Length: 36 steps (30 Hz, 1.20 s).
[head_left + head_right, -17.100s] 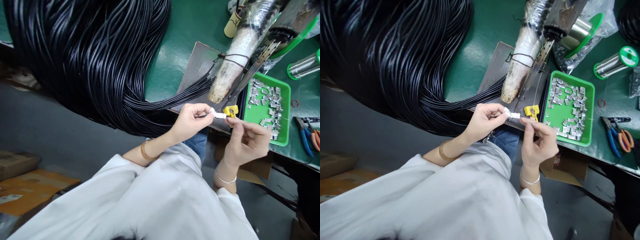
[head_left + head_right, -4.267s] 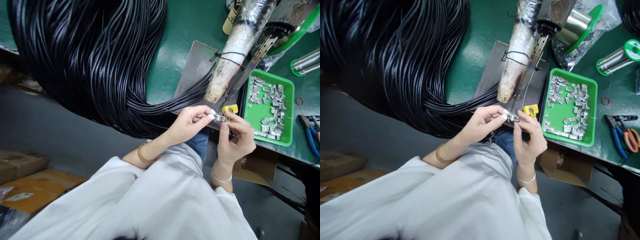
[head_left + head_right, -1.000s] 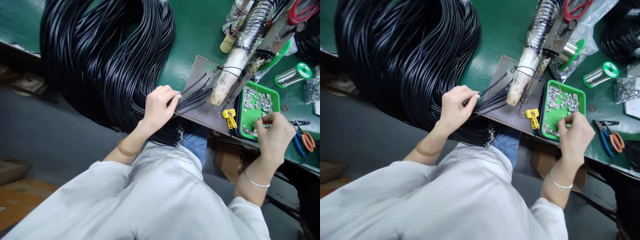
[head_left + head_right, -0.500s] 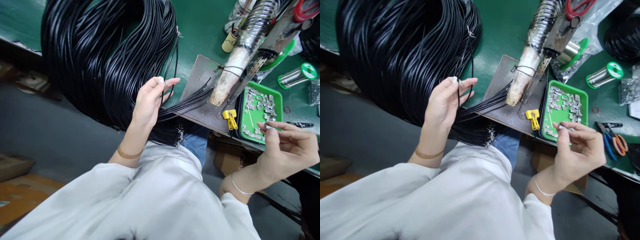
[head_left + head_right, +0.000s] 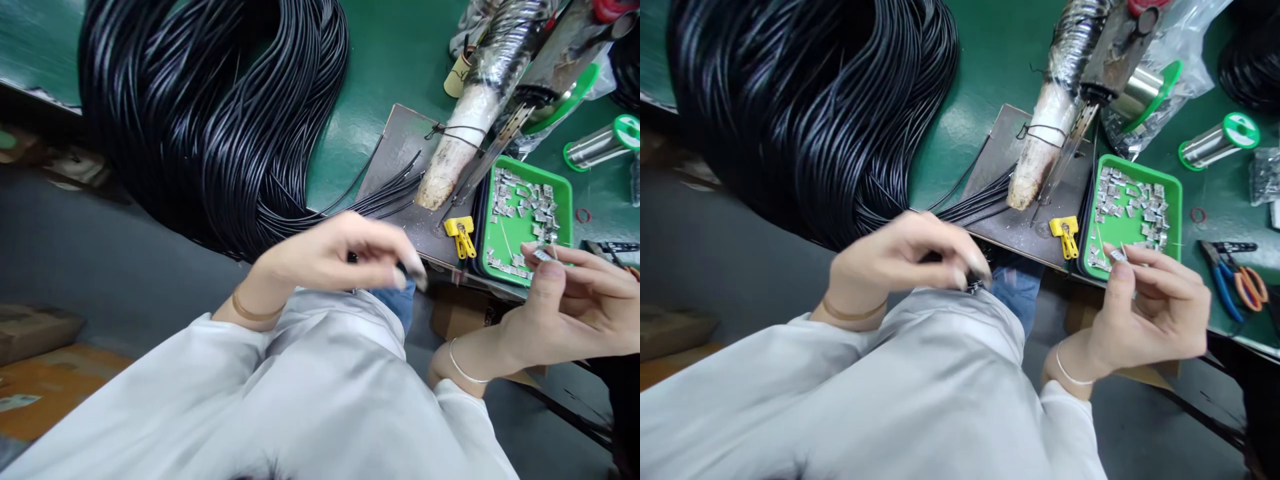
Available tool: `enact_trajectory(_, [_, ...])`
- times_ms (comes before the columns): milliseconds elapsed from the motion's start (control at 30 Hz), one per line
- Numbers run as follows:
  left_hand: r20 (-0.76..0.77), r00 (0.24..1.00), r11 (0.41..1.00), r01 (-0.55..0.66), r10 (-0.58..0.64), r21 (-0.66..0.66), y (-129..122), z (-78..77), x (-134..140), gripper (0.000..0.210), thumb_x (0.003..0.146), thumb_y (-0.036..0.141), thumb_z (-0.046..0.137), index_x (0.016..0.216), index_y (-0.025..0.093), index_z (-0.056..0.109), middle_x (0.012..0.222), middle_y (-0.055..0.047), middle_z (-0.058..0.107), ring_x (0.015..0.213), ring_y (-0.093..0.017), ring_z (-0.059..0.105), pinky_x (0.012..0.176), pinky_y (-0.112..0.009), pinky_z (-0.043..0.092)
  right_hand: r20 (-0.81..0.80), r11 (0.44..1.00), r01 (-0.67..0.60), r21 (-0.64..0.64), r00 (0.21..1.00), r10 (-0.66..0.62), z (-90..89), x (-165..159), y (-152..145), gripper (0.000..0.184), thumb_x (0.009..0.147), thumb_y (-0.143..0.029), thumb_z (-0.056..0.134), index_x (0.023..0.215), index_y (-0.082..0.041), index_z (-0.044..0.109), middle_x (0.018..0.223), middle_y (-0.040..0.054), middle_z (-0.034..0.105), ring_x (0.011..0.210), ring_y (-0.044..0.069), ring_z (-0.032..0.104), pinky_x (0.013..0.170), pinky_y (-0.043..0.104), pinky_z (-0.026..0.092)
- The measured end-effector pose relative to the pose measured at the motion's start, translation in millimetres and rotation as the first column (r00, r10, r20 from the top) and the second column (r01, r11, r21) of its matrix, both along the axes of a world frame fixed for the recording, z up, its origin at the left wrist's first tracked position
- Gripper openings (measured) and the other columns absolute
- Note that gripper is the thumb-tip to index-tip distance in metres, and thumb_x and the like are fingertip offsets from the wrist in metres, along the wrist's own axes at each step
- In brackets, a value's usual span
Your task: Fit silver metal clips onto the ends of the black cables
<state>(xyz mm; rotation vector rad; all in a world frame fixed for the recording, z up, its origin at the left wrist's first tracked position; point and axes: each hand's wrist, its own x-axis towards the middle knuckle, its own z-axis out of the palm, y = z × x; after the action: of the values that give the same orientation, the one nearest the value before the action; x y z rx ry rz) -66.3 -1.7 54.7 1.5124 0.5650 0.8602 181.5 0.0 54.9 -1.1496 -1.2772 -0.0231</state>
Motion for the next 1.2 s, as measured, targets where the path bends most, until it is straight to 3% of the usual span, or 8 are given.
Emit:
enact_trajectory(67, [-0.066, 0.936, 0.938, 0.345, -0.347, -0.047, -3, -3.8, 19, 0.017, 0.088, 0.023, 0.066, 0.1, 0.014, 0.073, 0.066, -0.001, 0.063, 0.054, -0.006, 0.049, 0.052, -0.02, 0.039, -0.012, 0.998, -0.046, 0.039, 0.999, 0.047, -3.4, -5, -3, 0.013, 0.074, -0.018, 0.077, 0.079, -0.016, 0.065, 0.079, 0.0048, 0.071, 0.069, 0.02, 0.071, 0.055, 0.036, 0.058])
enact_trajectory(100, [-0.063, 0.926, 0.926, 0.366, -0.372, -0.092, -3, -9.9, 29, 0.016, 0.088, 0.024, 0.065, 0.096, 0.012, 0.073, 0.062, 0.001, 0.059, 0.052, -0.006, 0.046, 0.05, -0.02, 0.037, -0.013, 0.996, -0.077, 0.048, 0.997, 0.078, -6.0, -7, -6, 0.012, 0.075, -0.016, 0.076, 0.08, -0.016, 0.065, 0.08, 0.0047, 0.072, 0.068, 0.02, 0.071, 0.054, 0.036, 0.058])
enact_trajectory(167, [-0.065, 0.987, 0.961, 0.127, -0.147, -0.246, -3, -27.1, 48, 0.017, 0.089, 0.025, 0.061, 0.086, 0.01, 0.068, 0.06, 0.002, 0.056, 0.051, -0.004, 0.046, 0.049, -0.017, 0.036, 0.001, 0.988, -0.15, -0.025, 0.989, 0.15, -12.5, -11, -11, 0.013, 0.075, -0.012, 0.075, 0.083, -0.016, 0.066, 0.084, 0.0039, 0.073, 0.072, 0.02, 0.072, 0.058, 0.037, 0.059])
enact_trajectory(233, [-0.046, 0.983, 0.921, -0.182, 0.177, -0.346, -3, -43.6, 60, 0.018, 0.088, 0.027, 0.061, 0.083, 0.01, 0.064, 0.06, 0.002, 0.055, 0.053, -0.005, 0.049, 0.052, -0.016, 0.039, 0.052, 0.978, -0.172, -0.114, 0.983, 0.179, -20.0, -12, -16, 0.012, 0.076, -0.011, 0.075, 0.083, -0.018, 0.068, 0.086, 0.0029, 0.073, 0.077, 0.019, 0.072, 0.064, 0.037, 0.061])
enact_trajectory(300, [0.01, 0.95, 0.877, -0.284, 0.312, -0.388, -3, -52.7, 64, 0.017, 0.088, 0.027, 0.062, 0.083, 0.011, 0.061, 0.061, 0.002, 0.057, 0.053, -0.005, 0.051, 0.053, -0.016, 0.041, 0.128, 0.967, -0.163, -0.194, 0.974, 0.19, -27.2, -14, -18, 0.009, 0.078, -0.013, 0.074, 0.082, -0.019, 0.07, 0.088, 0.0024, 0.074, 0.082, 0.018, 0.071, 0.074, 0.038, 0.061])
enact_trajectory(533, [0.006, 0.939, 0.871, -0.318, 0.345, -0.373, 0, -41.8, 64, 0.014, 0.083, 0.024, 0.065, 0.08, 0.01, 0.062, 0.058, 0.002, 0.058, 0.05, -0.004, 0.052, 0.051, -0.016, 0.038, 0.04, 0.863, -0.297, -0.409, 0.939, 0.342, -38.7, -22, -15, 0.006, 0.084, -0.018, 0.072, 0.089, -0.022, 0.073, 0.098, 0.0031, 0.073, 0.091, 0.016, 0.07, 0.079, 0.034, 0.06])
enact_trajectory(967, [-0.041, 0.868, 0.869, -0.495, 0.495, -0.012, -1, -49.1, 72, 0.012, 0.085, 0.021, 0.065, 0.079, 0.01, 0.067, 0.069, 0.001, 0.063, 0.059, -0.005, 0.051, 0.054, -0.017, 0.039, -0.064, 0.821, -0.373, -0.433, 0.921, 0.385, -40.3, -23, -11, 0.008, 0.083, -0.017, 0.073, 0.089, -0.021, 0.074, 0.098, 0.0034, 0.072, 0.091, 0.015, 0.069, 0.076, 0.03, 0.06])
enact_trajectory(1200, [-0.126, 0.845, 0.809, -0.441, 0.521, 0.388, 2, -50.2, 66, 0.015, 0.092, 0.019, 0.061, 0.085, 0.012, 0.072, 0.077, -0.003, 0.072, 0.064, -0.008, 0.057, 0.064, -0.021, 0.043, 0.054, 0.799, -0.349, -0.49, 0.903, 0.427, -33.2, -16, -11, 0.008, 0.083, -0.016, 0.071, 0.089, -0.021, 0.072, 0.098, 0.003, 0.073, 0.092, 0.015, 0.07, 0.077, 0.03, 0.061])
